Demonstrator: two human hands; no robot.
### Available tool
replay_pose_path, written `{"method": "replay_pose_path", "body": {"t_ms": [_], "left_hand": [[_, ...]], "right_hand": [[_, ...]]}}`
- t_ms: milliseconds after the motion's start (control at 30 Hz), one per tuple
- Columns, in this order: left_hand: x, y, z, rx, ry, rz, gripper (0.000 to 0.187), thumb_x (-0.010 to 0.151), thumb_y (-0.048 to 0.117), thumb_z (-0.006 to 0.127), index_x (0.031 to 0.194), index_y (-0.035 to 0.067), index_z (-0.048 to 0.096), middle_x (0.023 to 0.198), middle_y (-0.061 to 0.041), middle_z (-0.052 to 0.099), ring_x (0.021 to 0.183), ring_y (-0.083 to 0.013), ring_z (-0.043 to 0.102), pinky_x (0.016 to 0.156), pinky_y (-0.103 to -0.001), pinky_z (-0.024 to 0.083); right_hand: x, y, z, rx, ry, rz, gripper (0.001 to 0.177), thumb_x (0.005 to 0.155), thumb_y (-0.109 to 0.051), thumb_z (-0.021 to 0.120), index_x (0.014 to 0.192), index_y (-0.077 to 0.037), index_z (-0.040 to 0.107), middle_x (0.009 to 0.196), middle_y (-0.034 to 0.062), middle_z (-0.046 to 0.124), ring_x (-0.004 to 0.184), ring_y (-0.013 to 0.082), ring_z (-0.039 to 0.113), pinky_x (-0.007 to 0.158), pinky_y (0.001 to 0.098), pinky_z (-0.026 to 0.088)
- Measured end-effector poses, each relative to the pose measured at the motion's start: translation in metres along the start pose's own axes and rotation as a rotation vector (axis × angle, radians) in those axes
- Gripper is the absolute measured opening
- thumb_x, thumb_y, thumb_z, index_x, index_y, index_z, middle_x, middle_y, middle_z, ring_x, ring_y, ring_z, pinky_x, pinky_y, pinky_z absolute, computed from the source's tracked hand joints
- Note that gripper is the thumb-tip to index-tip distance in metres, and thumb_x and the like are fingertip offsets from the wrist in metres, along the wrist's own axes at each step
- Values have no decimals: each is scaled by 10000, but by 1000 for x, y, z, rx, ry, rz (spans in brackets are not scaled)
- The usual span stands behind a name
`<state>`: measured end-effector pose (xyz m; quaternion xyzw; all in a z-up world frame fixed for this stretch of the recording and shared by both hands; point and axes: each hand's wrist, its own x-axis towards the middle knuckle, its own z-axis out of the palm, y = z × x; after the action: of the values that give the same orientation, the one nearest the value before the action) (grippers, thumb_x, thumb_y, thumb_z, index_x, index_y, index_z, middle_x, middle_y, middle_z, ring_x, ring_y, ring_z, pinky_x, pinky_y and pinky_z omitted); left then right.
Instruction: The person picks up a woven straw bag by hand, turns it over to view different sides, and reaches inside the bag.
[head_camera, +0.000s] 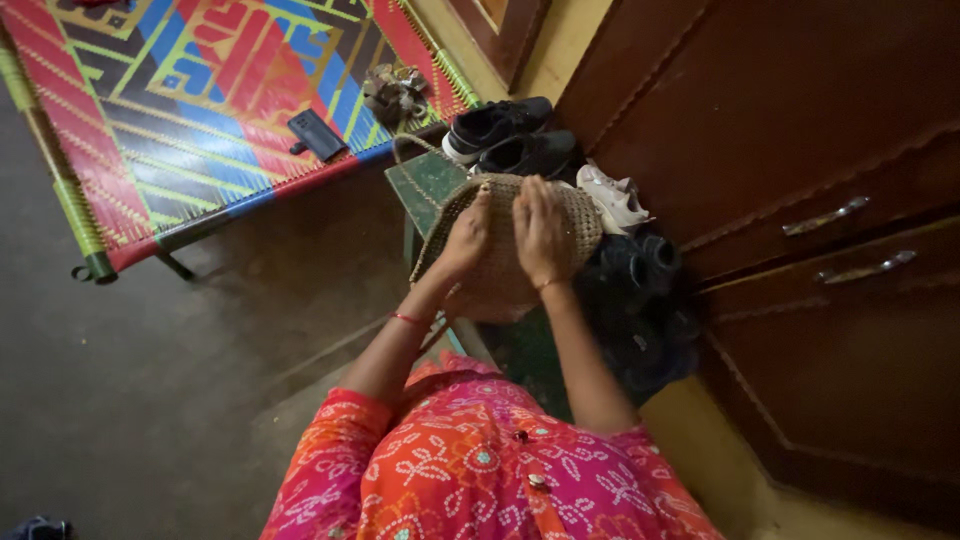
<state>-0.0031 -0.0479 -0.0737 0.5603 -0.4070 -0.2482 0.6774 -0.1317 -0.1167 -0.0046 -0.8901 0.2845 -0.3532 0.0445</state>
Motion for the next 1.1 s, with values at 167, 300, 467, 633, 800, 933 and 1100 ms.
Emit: {"method": "replay_pose_path", "body": {"t_ms": [167,300,467,633,800,933,1100], "left_hand": [[8,19,13,-65,-46,79,693,1126,495,234,1314,-69,591,1271,-200,671,1179,-251,633,1061,-359,468],[14,33,15,-306,-88,-401,779,1079,567,193,1301,-42,627,1196,-201,704,1116,-262,657,982,-395,539],[-8,22,-3,-138,-305,35,730,1181,557,260,1552,-57,395,1558,-168,439,1447,-244,388,1196,-394,293],[-61,11,-12,-53,-393,-202,477,1036,299,555,1396,-13,528,1279,-121,676,1138,-181,619,999,-353,504],[-60,-4,-5,-124,-108,-251,340,1070,231,574,1302,-15,605,1133,-130,710,1012,-144,617,909,-358,536],[-61,-18,-31,38,-162,77,293,1083,189,556,1289,-10,618,1180,-142,705,1089,-176,638,976,-368,526],[-72,6,-33,76,-329,-42,295,1050,133,512,1272,9,661,1200,-140,696,1081,-249,665,924,-349,539]], "right_hand": [[16,-13,5,137,-27,48,394,1134,-308,465,1414,-66,600,1463,138,605,1384,332,555,1189,437,421],[-21,-36,-16,151,62,-138,408,1139,-271,433,1448,-44,573,1484,167,576,1394,377,532,1174,462,411],[-45,9,-5,138,162,-119,386,1137,-251,435,1447,-59,559,1471,160,574,1415,367,511,1215,488,376],[-55,57,32,208,140,103,411,1144,-256,455,1486,-32,496,1532,188,507,1477,370,429,1248,491,340],[-96,18,47,317,90,25,458,1146,-244,427,1541,-13,440,1617,204,420,1541,373,350,1267,477,291],[-119,2,30,470,-56,-66,441,1153,-233,403,1520,-6,490,1603,205,457,1545,368,361,1267,430,294],[-85,63,81,724,-139,349,413,1136,-271,420,1413,-10,580,1477,169,591,1404,314,533,1188,376,402]]}}
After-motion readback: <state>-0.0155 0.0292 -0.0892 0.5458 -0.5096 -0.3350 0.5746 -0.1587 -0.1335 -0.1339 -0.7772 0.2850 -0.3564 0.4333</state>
